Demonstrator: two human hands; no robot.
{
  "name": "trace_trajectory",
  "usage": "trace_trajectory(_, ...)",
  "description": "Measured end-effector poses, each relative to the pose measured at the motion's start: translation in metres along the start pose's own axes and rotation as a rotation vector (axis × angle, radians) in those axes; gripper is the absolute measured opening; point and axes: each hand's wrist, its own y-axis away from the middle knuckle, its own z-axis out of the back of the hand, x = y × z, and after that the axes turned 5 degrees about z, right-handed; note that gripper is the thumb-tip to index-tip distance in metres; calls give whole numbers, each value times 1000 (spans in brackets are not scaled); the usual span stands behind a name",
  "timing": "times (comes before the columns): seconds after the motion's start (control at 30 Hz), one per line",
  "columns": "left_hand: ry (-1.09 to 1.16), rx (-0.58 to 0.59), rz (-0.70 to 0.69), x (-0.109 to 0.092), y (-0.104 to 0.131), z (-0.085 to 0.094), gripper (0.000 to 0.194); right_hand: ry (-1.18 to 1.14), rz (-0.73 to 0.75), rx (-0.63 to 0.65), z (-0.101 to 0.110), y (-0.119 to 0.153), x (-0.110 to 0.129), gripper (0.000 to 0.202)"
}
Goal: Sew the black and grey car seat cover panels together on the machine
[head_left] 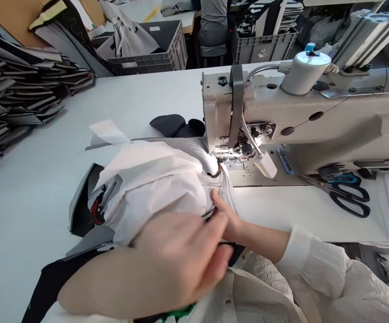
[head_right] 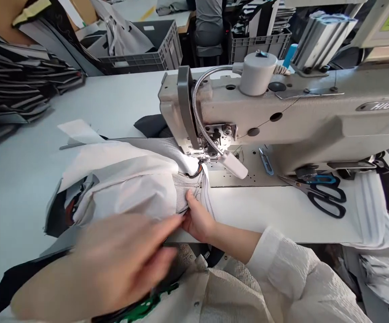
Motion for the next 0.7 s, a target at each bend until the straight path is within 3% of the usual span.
trace_trajectory(0.07,-146,89,-27,-26,-12,-29,52,79,1,-23,2,3,5,44)
trace_trajectory(0.17,-342,197,72,-37,-38,-59,67,343,50,11,11,14,18,32)
trace_trajectory(0.27,-337,315,168,-27,-55,-67,67,1053,323,197,20,35,37,18)
trace_trajectory(0.37,-203,434,182,-11,-60,-64,72,1694,555,301,27,53,57,19)
trace_trajectory(0.43,-68,474,156,0,-62,-62,76,1885,673,201,35,51,68,22)
trace_trajectory(0.57,164,623,144,15,-69,-57,78,2075,869,-189,58,17,84,32)
trace_trajectory(0.63,239,692,142,16,-74,-54,80,2187,851,-260,65,-3,88,44)
trace_trajectory(0.7,248,731,120,13,-80,-53,83,2279,805,-236,64,-16,91,50)
